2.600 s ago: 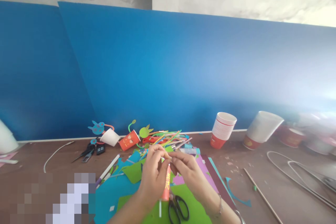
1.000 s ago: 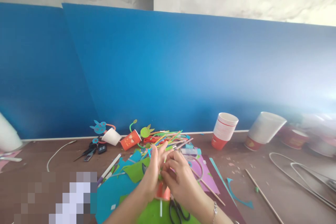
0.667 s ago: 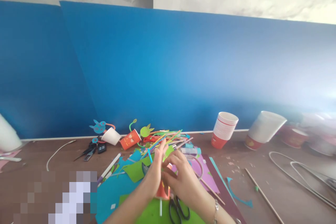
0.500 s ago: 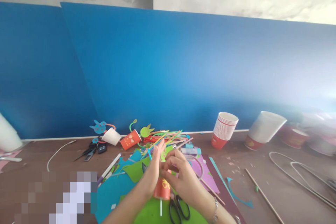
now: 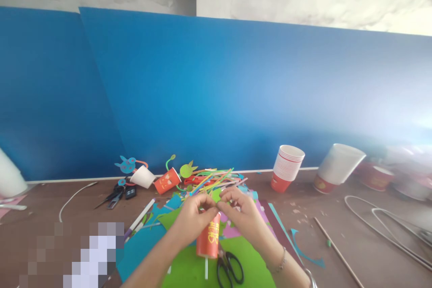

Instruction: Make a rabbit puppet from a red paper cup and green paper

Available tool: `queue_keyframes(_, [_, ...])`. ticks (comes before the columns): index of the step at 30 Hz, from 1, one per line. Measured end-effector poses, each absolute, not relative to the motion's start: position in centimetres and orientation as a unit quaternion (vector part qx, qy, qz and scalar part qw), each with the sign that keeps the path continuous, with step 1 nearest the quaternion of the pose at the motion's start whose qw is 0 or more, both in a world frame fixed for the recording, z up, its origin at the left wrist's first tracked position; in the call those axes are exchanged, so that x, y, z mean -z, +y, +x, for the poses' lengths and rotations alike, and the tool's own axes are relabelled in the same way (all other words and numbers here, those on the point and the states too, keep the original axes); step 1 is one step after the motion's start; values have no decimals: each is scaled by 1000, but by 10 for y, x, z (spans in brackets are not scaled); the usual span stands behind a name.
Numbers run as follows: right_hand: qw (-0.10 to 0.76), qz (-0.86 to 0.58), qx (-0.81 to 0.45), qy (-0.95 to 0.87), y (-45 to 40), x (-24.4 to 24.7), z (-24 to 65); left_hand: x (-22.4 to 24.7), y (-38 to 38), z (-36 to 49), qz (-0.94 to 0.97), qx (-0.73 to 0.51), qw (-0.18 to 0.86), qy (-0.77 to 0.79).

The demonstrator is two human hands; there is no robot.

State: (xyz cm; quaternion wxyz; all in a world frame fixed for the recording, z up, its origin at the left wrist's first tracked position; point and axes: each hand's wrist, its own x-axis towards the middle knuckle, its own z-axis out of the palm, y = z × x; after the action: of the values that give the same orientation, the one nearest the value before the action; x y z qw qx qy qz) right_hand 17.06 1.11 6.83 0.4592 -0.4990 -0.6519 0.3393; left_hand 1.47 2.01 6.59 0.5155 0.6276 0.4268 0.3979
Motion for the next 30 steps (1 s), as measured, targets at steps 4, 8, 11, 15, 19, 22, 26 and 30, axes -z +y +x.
queue_keyframes(4, [485, -465, -321, -668, 11, -68, 170, -63, 19, 19, 610, -396, 536, 429])
queue_keyframes(8, [487, -474, -354, -642, 13, -65, 169, -65, 18, 20, 596, -402, 545, 430])
queue_keyframes(11, [480, -478, -384, -627, 13, -66, 167, -68, 18, 18, 582, -411, 560, 423])
queue_keyframes(15, [490, -462, -453, -584, 10, -68, 165, -72, 18, 16, 578, -421, 568, 407])
queue_keyframes(19, [494, -468, -509, -528, 9, -69, 164, -73, 17, 15, 587, -418, 554, 418])
queue_keyframes(22, [489, -463, -502, -543, 10, -68, 166, -73, 16, 17, 585, -408, 566, 413])
queue_keyframes(26, [480, -458, -473, -580, 13, -66, 169, -72, 15, 18, 584, -402, 583, 397])
queue_keyframes(30, [464, -475, -454, -594, 16, -65, 171, -71, 17, 17, 607, -413, 545, 404])
